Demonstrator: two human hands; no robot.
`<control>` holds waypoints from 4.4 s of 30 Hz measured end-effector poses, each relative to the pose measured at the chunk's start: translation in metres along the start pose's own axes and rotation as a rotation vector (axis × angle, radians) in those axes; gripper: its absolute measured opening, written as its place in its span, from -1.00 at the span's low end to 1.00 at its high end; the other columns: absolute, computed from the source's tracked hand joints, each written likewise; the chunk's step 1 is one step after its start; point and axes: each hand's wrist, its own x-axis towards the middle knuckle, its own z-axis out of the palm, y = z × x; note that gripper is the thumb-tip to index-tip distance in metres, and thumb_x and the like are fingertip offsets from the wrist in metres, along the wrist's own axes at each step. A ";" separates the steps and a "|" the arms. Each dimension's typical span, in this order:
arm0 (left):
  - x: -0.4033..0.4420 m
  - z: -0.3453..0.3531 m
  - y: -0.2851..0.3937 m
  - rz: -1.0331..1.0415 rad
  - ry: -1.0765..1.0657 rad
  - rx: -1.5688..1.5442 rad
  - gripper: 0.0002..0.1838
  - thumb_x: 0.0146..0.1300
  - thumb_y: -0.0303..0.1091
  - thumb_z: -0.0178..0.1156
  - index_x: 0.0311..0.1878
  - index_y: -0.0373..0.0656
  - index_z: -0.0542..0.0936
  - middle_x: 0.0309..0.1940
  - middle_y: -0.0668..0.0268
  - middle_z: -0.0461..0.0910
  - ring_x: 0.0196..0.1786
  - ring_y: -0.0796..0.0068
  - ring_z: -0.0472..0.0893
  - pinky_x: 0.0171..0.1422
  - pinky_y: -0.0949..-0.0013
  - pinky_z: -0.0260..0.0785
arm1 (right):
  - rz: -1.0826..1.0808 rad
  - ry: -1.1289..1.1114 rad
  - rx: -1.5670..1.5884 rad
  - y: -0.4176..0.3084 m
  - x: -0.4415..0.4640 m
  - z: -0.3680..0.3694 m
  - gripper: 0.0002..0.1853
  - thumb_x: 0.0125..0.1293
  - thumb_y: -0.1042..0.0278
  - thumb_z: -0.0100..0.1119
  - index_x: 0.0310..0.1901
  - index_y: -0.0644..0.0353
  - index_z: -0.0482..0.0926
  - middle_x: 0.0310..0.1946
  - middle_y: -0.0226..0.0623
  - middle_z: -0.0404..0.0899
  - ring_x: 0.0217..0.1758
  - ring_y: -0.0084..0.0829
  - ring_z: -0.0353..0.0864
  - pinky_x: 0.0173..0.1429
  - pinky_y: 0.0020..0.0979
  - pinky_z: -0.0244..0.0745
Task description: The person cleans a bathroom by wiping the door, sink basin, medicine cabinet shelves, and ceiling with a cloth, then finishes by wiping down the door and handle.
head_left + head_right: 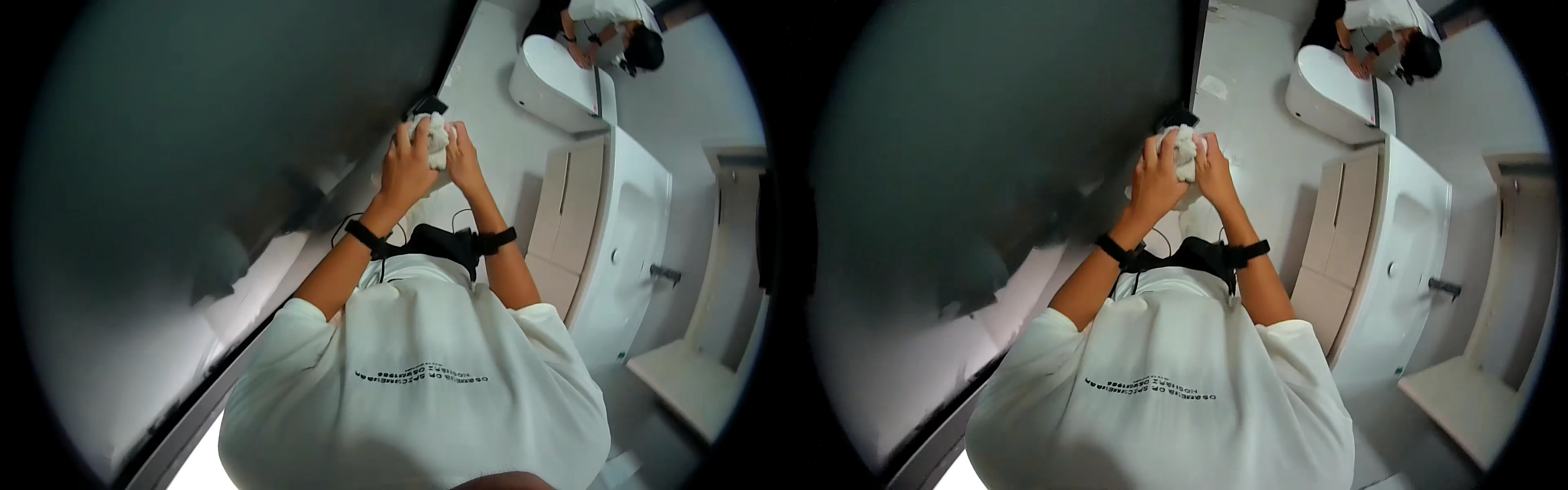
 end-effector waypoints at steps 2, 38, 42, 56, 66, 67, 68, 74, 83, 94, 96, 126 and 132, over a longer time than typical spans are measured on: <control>-0.009 -0.009 0.001 -0.016 -0.081 0.044 -0.17 -0.10 -0.52 0.36 0.35 -0.13 0.31 0.07 0.01 0.33 0.08 -0.12 0.49 0.07 -0.02 0.50 | 0.062 -0.041 0.017 0.003 -0.006 0.008 -0.62 0.60 0.05 -0.14 -0.07 0.27 0.44 -0.29 0.15 0.60 -0.19 0.03 0.62 -0.02 -0.19 0.49; 0.050 0.002 -0.029 -0.337 -0.524 -0.146 -0.55 0.21 -0.15 0.22 -0.01 -0.38 0.58 -0.10 -0.16 0.67 0.03 -0.07 0.68 0.14 0.10 0.51 | 0.339 0.380 0.774 -0.009 -0.162 -0.064 -0.65 0.36 0.12 0.20 -0.25 0.34 0.64 -0.35 -0.39 0.63 -0.35 -0.57 0.56 -0.20 -0.48 0.46; 0.055 -0.013 -0.008 -0.548 -0.620 -0.269 -0.69 0.20 -0.22 0.21 -0.22 -0.34 0.60 -0.30 -0.12 0.69 -0.12 -0.08 0.70 0.01 0.01 0.50 | 0.185 0.422 0.734 -0.054 -0.132 -0.083 -0.74 0.32 0.25 0.26 -0.21 0.33 0.65 -0.28 -0.35 0.66 -0.24 -0.52 0.61 -0.12 -0.46 0.50; 0.013 0.004 0.015 -0.330 -0.396 -0.147 -0.75 0.20 -0.22 0.26 -0.16 -0.17 0.69 -0.19 -0.02 0.70 -0.05 -0.16 0.65 0.02 -0.03 0.50 | -0.364 0.355 -0.466 -0.055 0.010 -0.011 -0.62 0.03 0.31 0.28 -0.10 0.33 0.58 -0.01 0.07 0.44 0.09 0.10 0.43 0.18 -0.01 0.40; 0.030 0.050 -0.042 -0.073 -0.415 -0.078 -0.68 0.23 -0.21 0.28 -0.08 -0.24 0.64 -0.22 -0.14 0.68 -0.29 0.01 0.70 -0.12 0.08 0.53 | -0.293 0.187 -0.816 -0.080 0.035 -0.008 -0.73 0.10 0.30 0.31 -0.22 0.27 0.55 -0.09 -0.15 0.51 -0.03 -0.08 0.60 -0.13 -0.11 0.63; 0.038 0.036 -0.031 -0.172 -0.549 -0.031 -0.70 0.22 -0.21 0.28 -0.12 -0.26 0.64 -0.27 -0.11 0.69 -0.32 0.03 0.70 -0.17 0.09 0.54 | -0.347 0.196 -0.810 -0.082 0.032 -0.003 -0.71 0.07 0.28 0.34 -0.23 0.24 0.55 -0.14 -0.22 0.51 -0.06 -0.11 0.60 -0.16 -0.14 0.62; 0.050 0.007 -0.003 -0.272 -0.676 0.014 -0.71 0.20 -0.22 0.28 -0.17 -0.27 0.64 -0.31 -0.08 0.69 -0.36 0.05 0.71 -0.21 0.11 0.55 | -0.387 0.186 -0.716 -0.082 0.026 -0.007 -0.72 0.06 0.26 0.35 -0.25 0.23 0.55 -0.17 -0.21 0.54 -0.07 -0.09 0.60 -0.17 -0.11 0.60; 0.061 0.004 -0.029 -0.767 -0.774 -0.460 -0.70 0.24 -0.26 0.26 -0.30 -0.40 0.61 -0.47 0.09 0.65 -0.48 0.29 0.70 -0.41 0.33 0.59 | -0.235 0.131 -0.379 -0.078 0.058 -0.023 -0.80 0.02 0.32 0.29 -0.34 0.21 0.55 -0.41 -0.05 0.61 -0.24 0.07 0.63 -0.19 0.02 0.52; 0.073 -0.017 -0.036 -0.836 -0.785 -0.436 -0.60 0.41 -0.02 0.15 -0.30 -0.21 0.61 -0.54 0.26 0.59 -0.53 0.45 0.63 -0.42 0.42 0.58 | -0.597 -0.036 -0.357 -0.083 0.060 -0.007 -0.75 -0.04 0.36 0.33 -0.32 0.26 0.55 -0.34 -0.09 0.65 -0.20 0.00 0.64 -0.13 -0.06 0.58; 0.083 -0.042 -0.073 -0.666 -0.639 -0.358 -0.71 0.30 -0.23 0.27 -0.12 -0.30 0.58 -0.42 0.18 0.63 -0.48 0.45 0.57 -0.43 0.33 0.43 | -0.667 -0.200 -0.535 -0.100 0.090 0.032 -0.63 -0.03 0.47 0.32 -0.10 0.25 0.56 -0.04 -0.15 0.66 0.15 -0.03 0.58 0.08 -0.13 0.59; 0.081 -0.041 -0.080 -0.621 -0.504 -0.367 -0.64 0.26 -0.26 0.29 0.02 -0.30 0.57 -0.21 0.12 0.68 -0.25 0.40 0.62 -0.19 0.31 0.48 | -0.752 -0.239 -0.542 -0.093 0.091 0.043 -0.56 0.00 0.48 0.31 0.00 0.26 0.56 0.06 -0.11 0.64 0.25 -0.02 0.54 0.19 -0.15 0.56; 0.092 -0.011 -0.168 -0.403 0.101 -0.094 -0.72 0.20 -0.25 0.28 -0.11 -0.23 0.69 -0.18 -0.07 0.70 -0.06 -0.09 0.69 0.01 0.06 0.53 | -0.743 -0.349 -0.539 -0.129 0.137 0.081 -0.64 0.04 0.51 0.25 -0.05 0.21 0.56 -0.05 -0.06 0.66 0.06 0.03 0.62 0.10 -0.08 0.57; 0.091 -0.049 -0.130 -0.644 -0.047 -0.183 -0.67 0.15 -0.22 0.30 -0.14 -0.30 0.68 -0.20 -0.12 0.68 -0.04 -0.11 0.67 0.00 0.07 0.51 | -0.732 -0.330 -0.529 -0.122 0.158 0.073 -0.65 0.05 0.49 0.25 -0.06 0.18 0.59 -0.09 -0.04 0.67 -0.01 0.05 0.65 0.03 -0.02 0.58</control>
